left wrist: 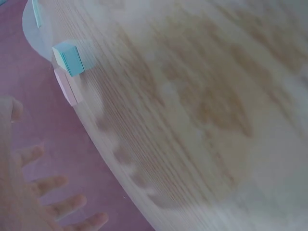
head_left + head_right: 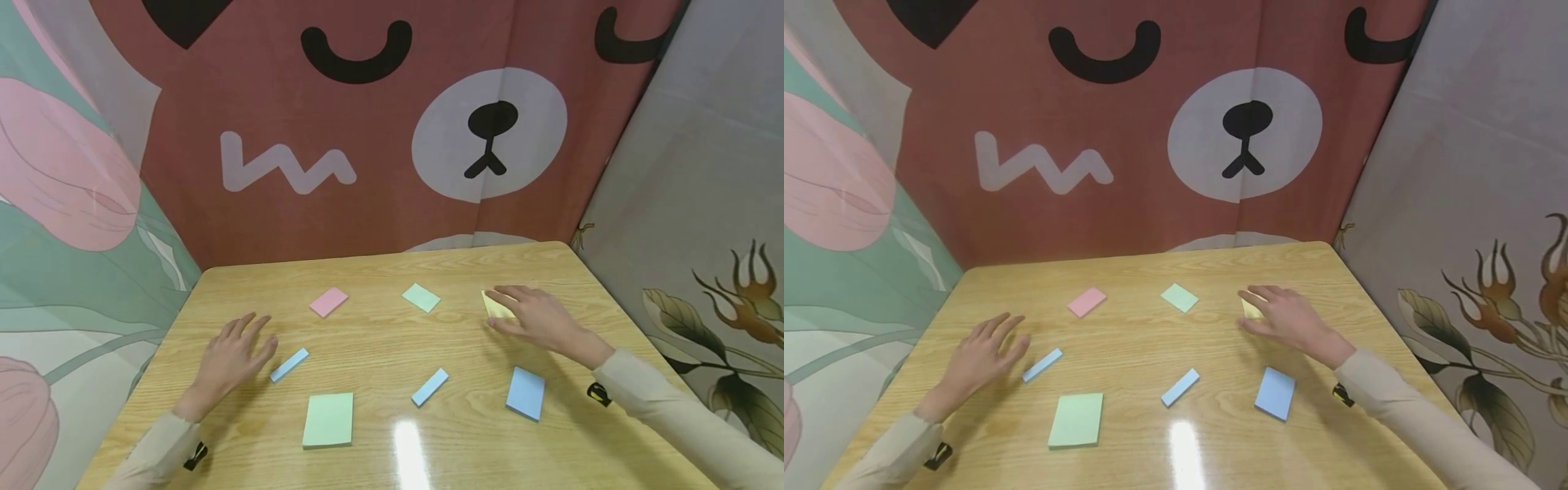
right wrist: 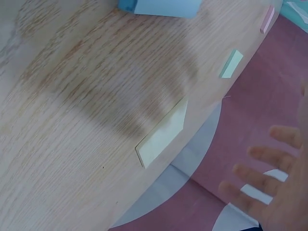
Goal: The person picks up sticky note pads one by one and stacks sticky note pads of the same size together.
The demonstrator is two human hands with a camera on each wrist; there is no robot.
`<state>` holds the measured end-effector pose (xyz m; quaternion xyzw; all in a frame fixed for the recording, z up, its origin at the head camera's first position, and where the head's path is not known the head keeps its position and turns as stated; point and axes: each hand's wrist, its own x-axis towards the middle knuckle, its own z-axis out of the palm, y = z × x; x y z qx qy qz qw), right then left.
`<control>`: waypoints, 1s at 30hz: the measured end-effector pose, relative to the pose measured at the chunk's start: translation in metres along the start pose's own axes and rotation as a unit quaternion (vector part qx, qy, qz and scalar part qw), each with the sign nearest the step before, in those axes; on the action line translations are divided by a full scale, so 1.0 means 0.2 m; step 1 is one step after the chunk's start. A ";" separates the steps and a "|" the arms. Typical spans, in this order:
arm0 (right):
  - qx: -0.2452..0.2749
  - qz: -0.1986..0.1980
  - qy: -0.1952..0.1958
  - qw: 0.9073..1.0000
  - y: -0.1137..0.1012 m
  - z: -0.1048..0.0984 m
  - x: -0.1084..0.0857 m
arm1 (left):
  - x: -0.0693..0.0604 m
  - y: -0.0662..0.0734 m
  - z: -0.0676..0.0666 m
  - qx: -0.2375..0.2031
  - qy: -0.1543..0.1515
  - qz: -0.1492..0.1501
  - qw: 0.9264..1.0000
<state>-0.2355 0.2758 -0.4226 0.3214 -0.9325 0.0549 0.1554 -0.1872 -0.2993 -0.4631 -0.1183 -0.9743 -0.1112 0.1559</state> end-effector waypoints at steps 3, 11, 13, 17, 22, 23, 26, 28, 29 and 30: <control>0.003 -0.024 -0.004 1.000 -0.01 0.01 0.00 | 0.00 0.01 0.00 0.001 0.004 0.003 1.000; 0.016 -0.039 -0.019 0.999 -0.04 0.02 -0.01 | -0.01 0.00 0.02 0.006 0.006 0.007 1.000; 0.024 -0.039 -0.025 0.999 -0.05 0.02 -0.01 | -0.01 0.01 0.02 0.008 0.012 0.011 1.000; 0.046 -0.032 -0.039 0.998 -0.05 0.03 -0.01 | -0.01 0.02 0.01 0.006 0.015 0.013 1.000; 0.061 -0.036 -0.043 0.997 -0.05 0.04 -0.01 | -0.01 0.03 0.00 0.005 0.002 0.005 1.000; 0.061 -0.042 -0.042 0.996 -0.05 0.04 -0.01 | -0.01 0.03 0.00 0.005 0.000 0.003 1.000; 0.068 -0.053 -0.039 0.996 -0.05 0.04 -0.01 | -0.01 0.04 0.00 0.006 -0.005 0.001 1.000; 0.072 -0.059 -0.039 0.995 -0.06 0.04 -0.01 | -0.01 0.04 0.00 0.006 -0.007 0.001 1.000; 0.074 -0.060 -0.040 0.995 -0.06 0.04 -0.01 | -0.01 0.04 0.00 0.006 -0.008 0.002 1.000; 0.078 -0.061 -0.041 0.994 -0.07 0.04 -0.01 | -0.01 0.04 0.00 0.006 -0.008 0.002 1.000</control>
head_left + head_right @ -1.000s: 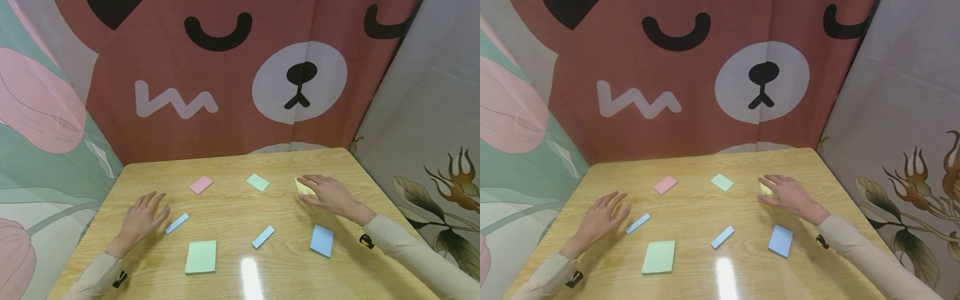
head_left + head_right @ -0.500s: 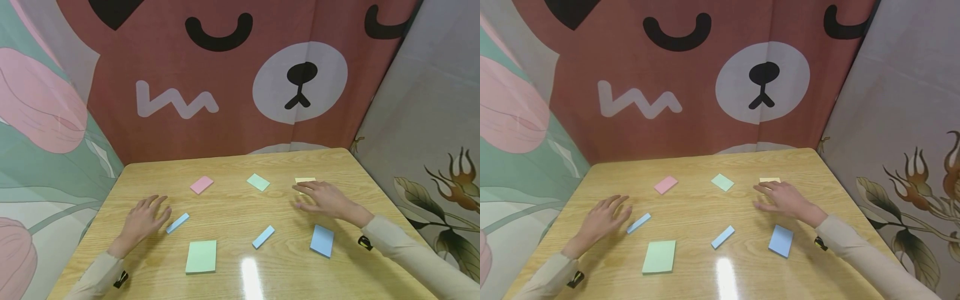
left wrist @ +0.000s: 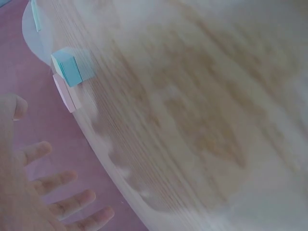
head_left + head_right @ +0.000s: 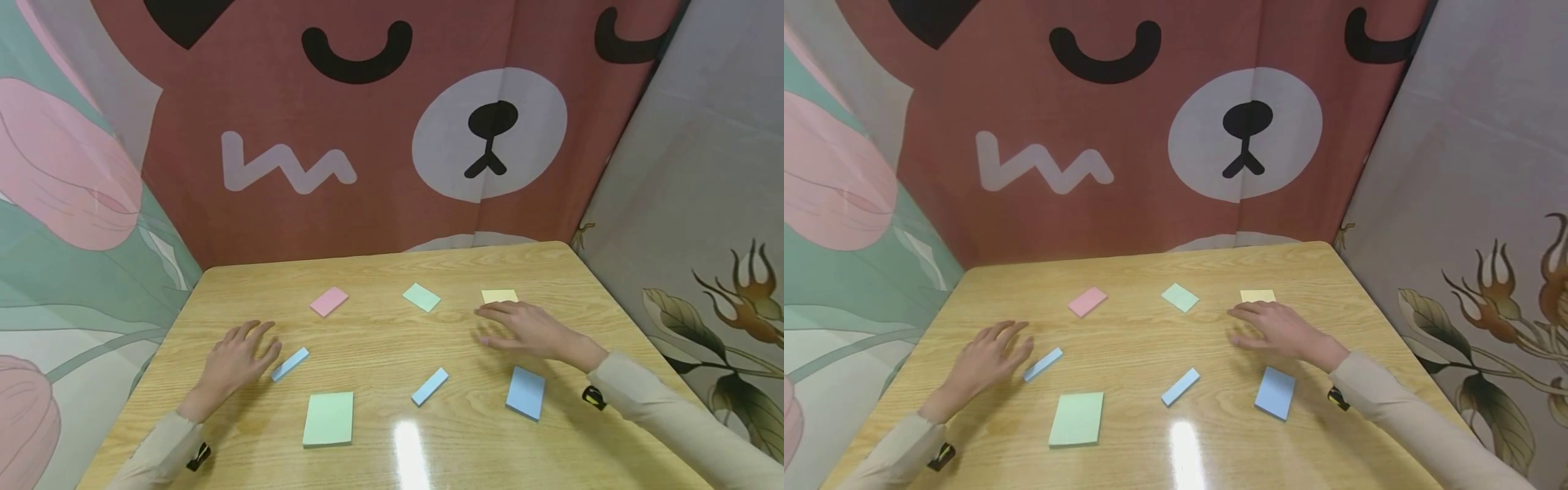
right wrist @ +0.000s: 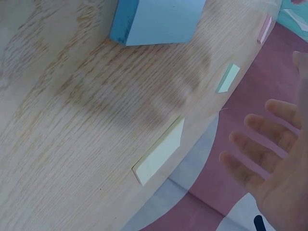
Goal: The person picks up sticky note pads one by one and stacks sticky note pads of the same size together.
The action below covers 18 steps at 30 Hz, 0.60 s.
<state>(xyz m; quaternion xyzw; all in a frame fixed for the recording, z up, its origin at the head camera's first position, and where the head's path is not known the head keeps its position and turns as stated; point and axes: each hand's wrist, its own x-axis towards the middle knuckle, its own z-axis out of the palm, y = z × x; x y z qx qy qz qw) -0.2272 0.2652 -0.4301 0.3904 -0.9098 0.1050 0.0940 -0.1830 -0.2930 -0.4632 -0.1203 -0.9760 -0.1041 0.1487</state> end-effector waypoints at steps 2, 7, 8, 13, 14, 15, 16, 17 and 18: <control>0.004 -0.001 -0.003 1.000 0.00 0.00 0.00 | 0.00 0.00 0.00 -0.001 -0.002 0.000 1.000; 0.011 -0.006 -0.009 1.000 -0.01 0.01 0.00 | -0.01 0.00 0.01 -0.001 -0.001 0.006 1.000; 0.011 -0.008 -0.011 1.000 -0.01 0.01 0.00 | -0.01 0.00 0.01 -0.001 0.000 0.007 1.000; 0.024 -0.006 -0.022 0.999 -0.01 0.01 0.00 | -0.01 0.00 0.02 -0.003 0.006 0.011 1.000; 0.025 -0.007 -0.023 0.999 -0.01 0.01 0.00 | -0.01 0.00 0.02 -0.003 0.007 0.011 1.000; 0.027 -0.006 -0.025 0.999 -0.01 0.01 0.01 | -0.01 0.00 0.02 -0.003 0.008 0.012 1.000; 0.028 -0.005 -0.027 0.999 -0.01 0.01 0.01 | -0.01 0.00 0.02 -0.002 0.009 0.012 1.000; 0.030 -0.005 -0.029 0.999 -0.01 0.01 0.01 | -0.01 0.00 0.02 -0.002 0.009 0.013 1.000; 0.032 -0.004 -0.031 0.999 -0.01 0.01 0.01 | -0.01 0.00 0.03 -0.001 0.009 0.012 1.000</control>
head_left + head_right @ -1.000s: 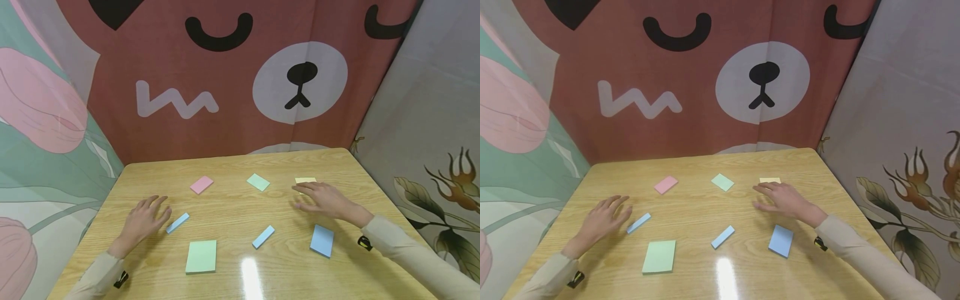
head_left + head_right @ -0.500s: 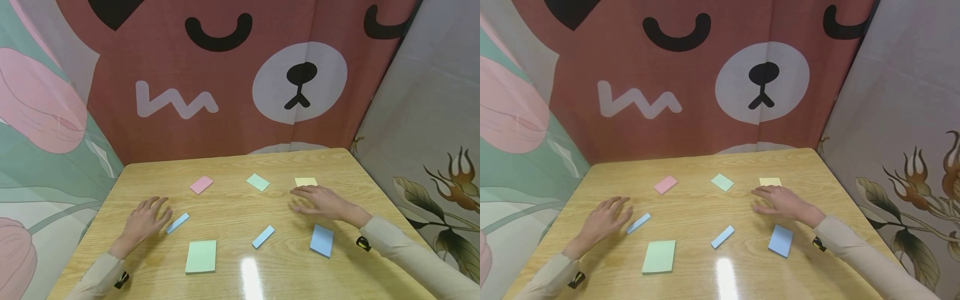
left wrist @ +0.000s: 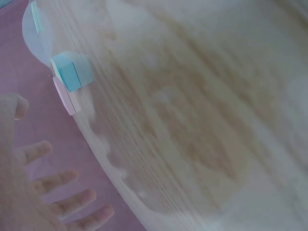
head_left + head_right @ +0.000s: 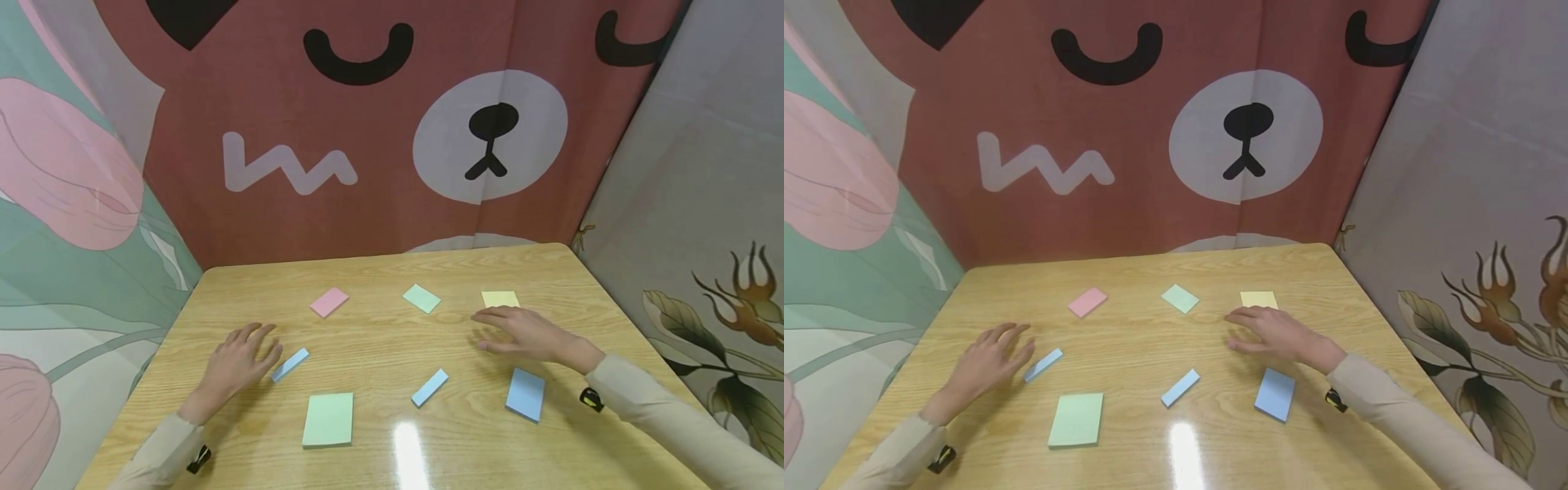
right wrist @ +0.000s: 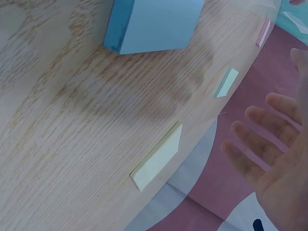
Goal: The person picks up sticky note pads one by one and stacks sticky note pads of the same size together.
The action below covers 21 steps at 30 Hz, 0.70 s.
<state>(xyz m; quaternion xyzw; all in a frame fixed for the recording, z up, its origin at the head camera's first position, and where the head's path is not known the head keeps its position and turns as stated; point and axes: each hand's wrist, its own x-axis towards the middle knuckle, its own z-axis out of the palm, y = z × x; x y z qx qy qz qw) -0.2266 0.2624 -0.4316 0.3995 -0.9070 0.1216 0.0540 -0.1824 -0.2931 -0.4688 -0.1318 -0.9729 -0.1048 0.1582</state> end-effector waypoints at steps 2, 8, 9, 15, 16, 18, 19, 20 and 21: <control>0.002 -0.001 0.000 1.000 0.00 0.00 0.00 | 0.00 0.00 0.00 0.001 -0.002 -0.002 1.000; 0.002 -0.004 -0.003 1.000 -0.01 0.00 0.00 | 0.00 0.00 0.00 -0.002 -0.006 -0.008 1.000; 0.002 -0.005 -0.003 1.000 -0.01 0.00 0.00 | 0.00 0.01 0.01 -0.004 -0.005 -0.008 1.000; 0.007 -0.008 -0.011 1.000 -0.02 0.00 0.00 | 0.00 0.02 0.00 -0.011 -0.004 -0.008 1.000; 0.010 -0.009 -0.014 1.000 -0.03 0.00 0.00 | 0.00 0.02 0.00 -0.012 -0.005 -0.008 1.000; 0.013 -0.011 -0.019 1.000 -0.03 0.01 0.00 | 0.00 0.03 0.00 -0.016 -0.005 -0.008 1.000; 0.016 -0.013 -0.022 1.000 -0.03 0.01 0.00 | 0.00 0.03 0.00 -0.018 -0.006 -0.009 1.000; 0.017 -0.015 -0.024 0.999 -0.03 0.01 0.00 | 0.00 0.03 0.00 -0.020 -0.006 -0.009 1.000; 0.018 -0.017 -0.025 0.999 -0.03 0.02 0.00 | 0.00 0.03 0.00 -0.021 -0.007 -0.009 1.000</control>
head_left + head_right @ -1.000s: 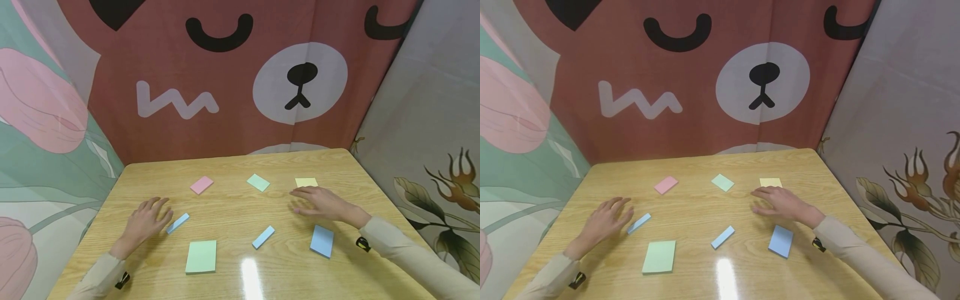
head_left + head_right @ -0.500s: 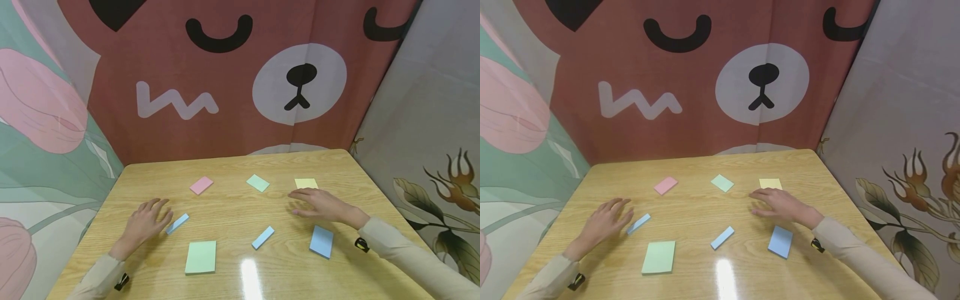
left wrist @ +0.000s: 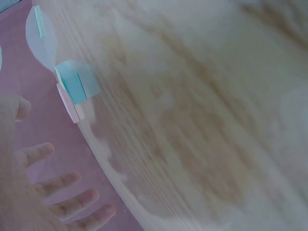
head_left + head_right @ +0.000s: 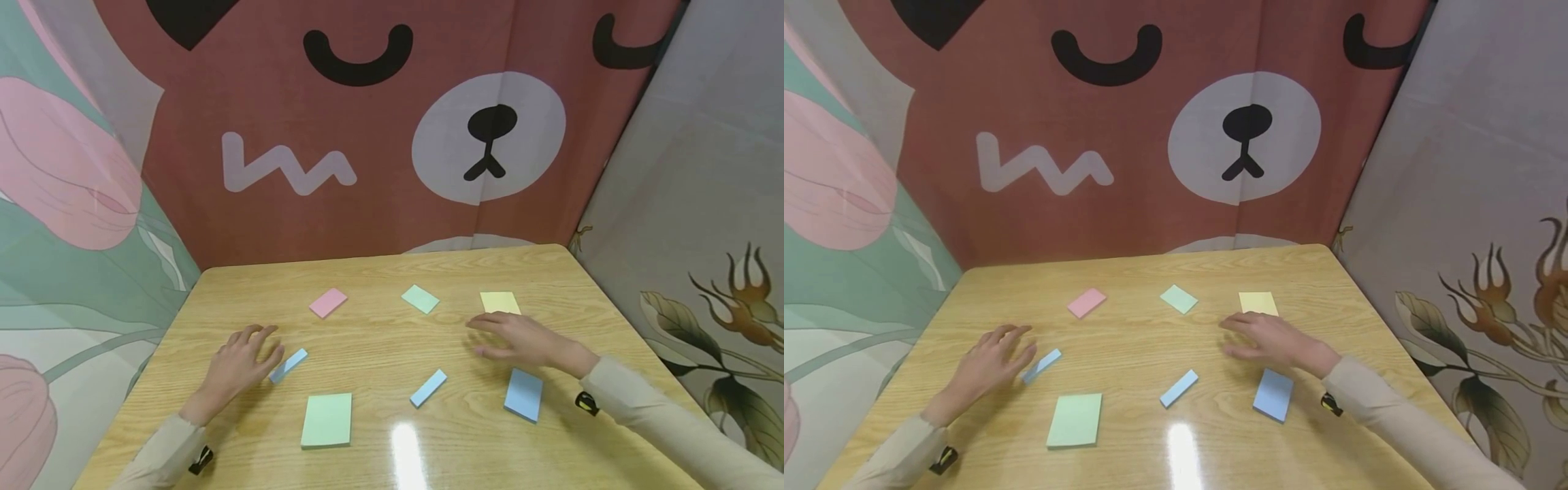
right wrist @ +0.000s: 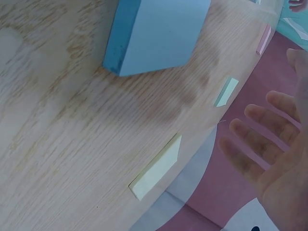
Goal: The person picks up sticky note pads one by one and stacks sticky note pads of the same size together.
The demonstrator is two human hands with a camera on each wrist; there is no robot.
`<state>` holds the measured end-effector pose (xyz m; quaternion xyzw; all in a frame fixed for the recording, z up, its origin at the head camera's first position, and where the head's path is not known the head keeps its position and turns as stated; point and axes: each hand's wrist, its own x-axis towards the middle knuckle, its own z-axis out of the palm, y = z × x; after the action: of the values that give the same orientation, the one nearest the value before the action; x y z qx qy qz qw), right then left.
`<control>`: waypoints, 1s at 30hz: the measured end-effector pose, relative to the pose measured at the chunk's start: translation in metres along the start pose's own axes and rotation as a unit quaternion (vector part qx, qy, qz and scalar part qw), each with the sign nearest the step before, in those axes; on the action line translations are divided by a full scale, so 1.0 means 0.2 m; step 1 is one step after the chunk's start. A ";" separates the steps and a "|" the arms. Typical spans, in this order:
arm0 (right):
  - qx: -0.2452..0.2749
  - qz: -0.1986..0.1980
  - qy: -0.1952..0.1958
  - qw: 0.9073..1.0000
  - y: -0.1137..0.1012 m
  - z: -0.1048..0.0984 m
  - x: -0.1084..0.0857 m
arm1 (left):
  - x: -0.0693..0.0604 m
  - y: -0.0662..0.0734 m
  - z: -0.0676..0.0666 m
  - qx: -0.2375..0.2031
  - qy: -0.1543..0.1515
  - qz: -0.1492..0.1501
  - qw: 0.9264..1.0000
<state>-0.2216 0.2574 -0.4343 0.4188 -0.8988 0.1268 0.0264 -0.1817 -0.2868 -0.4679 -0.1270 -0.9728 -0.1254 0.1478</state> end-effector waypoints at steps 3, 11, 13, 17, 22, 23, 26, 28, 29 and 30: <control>0.003 -0.007 0.000 1.000 0.00 0.01 0.00 | 0.00 0.00 0.01 0.000 -0.001 0.001 1.000; -0.004 -0.024 0.010 1.000 -0.03 0.02 0.02 | 0.00 0.00 0.01 0.006 0.005 0.002 1.000; -0.004 -0.026 0.008 1.000 -0.03 0.02 0.02 | 0.00 0.00 0.01 0.008 0.002 0.001 1.000; -0.003 -0.026 -0.001 1.000 -0.04 0.03 0.03 | -0.01 0.00 0.01 0.011 -0.006 0.001 1.000; -0.009 -0.025 -0.014 1.000 -0.06 0.03 0.04 | -0.01 0.01 0.01 0.012 -0.020 -0.003 1.000; -0.009 -0.026 -0.016 0.999 -0.06 0.03 0.04 | -0.01 0.01 0.01 0.012 -0.022 -0.005 1.000; -0.010 -0.028 -0.023 0.999 -0.07 0.04 0.04 | -0.01 0.02 0.01 0.012 -0.030 -0.009 0.999; -0.011 -0.030 -0.025 0.999 -0.07 0.04 0.04 | -0.01 0.02 0.01 0.012 -0.034 -0.012 0.999; -0.012 -0.031 -0.024 0.999 -0.07 0.05 0.03 | -0.02 0.03 0.01 0.012 -0.036 -0.013 0.999; -0.014 -0.032 -0.025 0.999 -0.07 0.05 0.03 | -0.02 0.03 0.01 0.012 -0.037 -0.013 0.999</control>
<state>-0.2148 0.2413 -0.4400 0.4502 -0.8868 0.1030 0.0143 -0.1772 -0.2819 -0.4700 -0.1170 -0.9806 -0.1110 0.1115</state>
